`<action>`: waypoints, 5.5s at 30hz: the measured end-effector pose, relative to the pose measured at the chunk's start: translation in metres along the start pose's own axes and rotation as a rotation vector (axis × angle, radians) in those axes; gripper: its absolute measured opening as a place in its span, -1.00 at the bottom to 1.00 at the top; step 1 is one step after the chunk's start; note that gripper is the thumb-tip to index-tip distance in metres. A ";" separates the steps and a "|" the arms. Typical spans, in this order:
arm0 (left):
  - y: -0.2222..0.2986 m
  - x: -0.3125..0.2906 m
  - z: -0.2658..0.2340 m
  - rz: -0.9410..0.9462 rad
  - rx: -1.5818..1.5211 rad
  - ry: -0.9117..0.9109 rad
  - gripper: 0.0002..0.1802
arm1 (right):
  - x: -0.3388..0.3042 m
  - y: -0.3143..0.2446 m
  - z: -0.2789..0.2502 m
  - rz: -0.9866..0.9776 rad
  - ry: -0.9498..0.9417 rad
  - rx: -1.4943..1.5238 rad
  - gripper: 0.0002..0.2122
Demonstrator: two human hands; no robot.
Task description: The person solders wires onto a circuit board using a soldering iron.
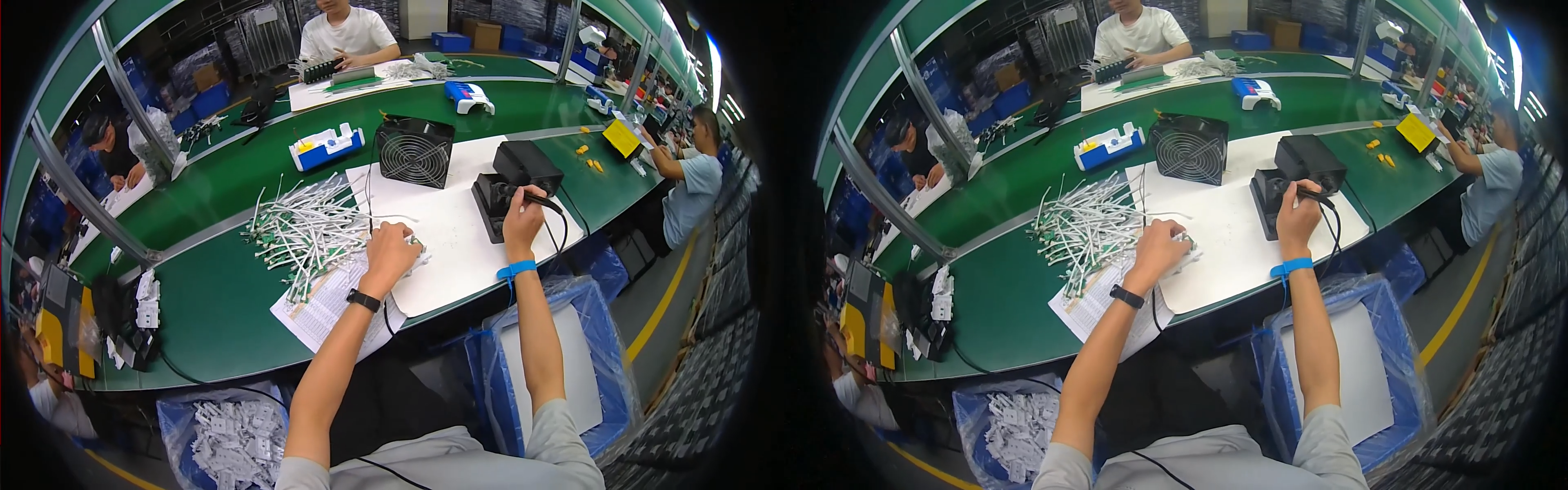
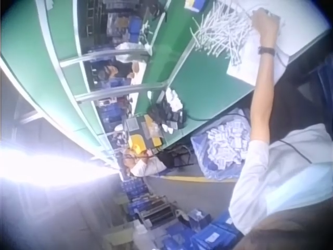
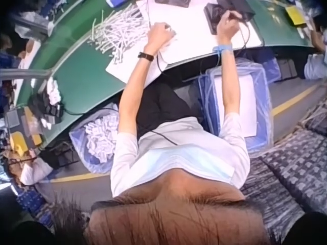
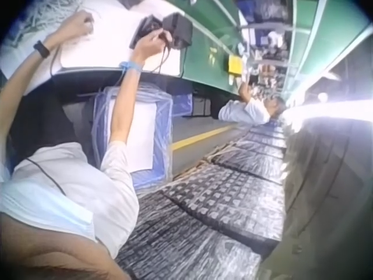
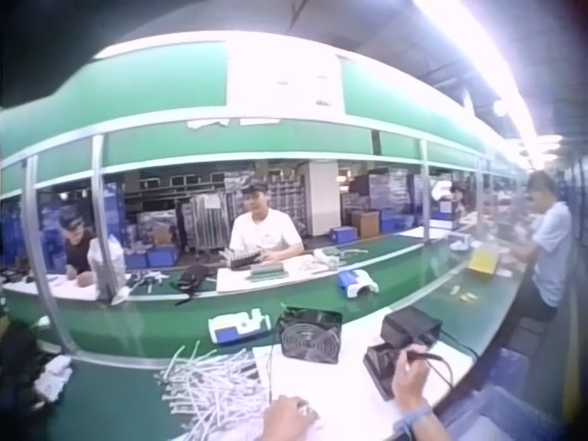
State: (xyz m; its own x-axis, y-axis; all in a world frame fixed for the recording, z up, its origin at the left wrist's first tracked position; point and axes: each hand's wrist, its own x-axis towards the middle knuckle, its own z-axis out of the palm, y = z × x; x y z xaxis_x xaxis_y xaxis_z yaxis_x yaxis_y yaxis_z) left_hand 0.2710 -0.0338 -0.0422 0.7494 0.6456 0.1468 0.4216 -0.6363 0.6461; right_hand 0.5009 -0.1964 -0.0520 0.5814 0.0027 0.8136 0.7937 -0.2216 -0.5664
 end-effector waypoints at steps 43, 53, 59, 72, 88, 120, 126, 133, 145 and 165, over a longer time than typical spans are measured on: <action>-0.016 -0.042 -0.042 0.360 0.064 -0.104 -0.55 | -0.048 -0.067 0.024 0.160 -0.462 0.588 -0.84; -0.016 -0.042 -0.040 0.352 0.068 -0.094 -0.54 | -0.045 -0.071 0.023 0.124 -0.478 0.575 -0.84; -0.013 -0.043 -0.040 0.354 0.071 -0.088 -0.54 | -0.044 -0.071 0.021 0.138 -0.498 0.579 -0.84; -0.013 -0.043 -0.041 0.350 0.071 -0.084 -0.56 | -0.044 -0.071 0.022 0.196 -0.495 0.545 -0.85; -0.015 -0.041 -0.039 0.390 0.129 -0.074 -0.46 | -0.040 -0.072 0.023 0.575 -0.559 0.642 -0.86; -0.007 -0.034 -0.050 0.407 0.211 -0.163 -0.40 | -0.044 -0.068 0.015 0.320 -0.539 0.672 -0.84; -0.009 -0.035 -0.050 0.405 0.204 -0.160 -0.40 | -0.045 -0.067 0.016 0.315 -0.537 0.648 -0.85; -0.009 -0.034 -0.049 0.400 0.197 -0.166 -0.39 | -0.043 -0.070 0.015 0.331 -0.549 0.629 -0.87; -0.014 -0.037 -0.045 0.395 0.172 -0.136 -0.41 | -0.044 -0.065 0.014 0.288 -0.338 0.582 -0.87; 0.011 -0.042 -0.008 0.365 0.249 0.057 -0.45 | -0.039 -0.059 0.020 0.289 -0.145 0.622 -0.86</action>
State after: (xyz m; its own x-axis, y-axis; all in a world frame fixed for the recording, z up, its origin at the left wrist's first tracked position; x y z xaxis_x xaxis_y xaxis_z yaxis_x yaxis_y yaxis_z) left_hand 0.2402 -0.0649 -0.0352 0.8459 0.3771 0.3772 0.2496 -0.9049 0.3448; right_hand 0.4344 -0.1640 -0.0530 0.7684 0.1671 0.6178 0.5336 0.3657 -0.7626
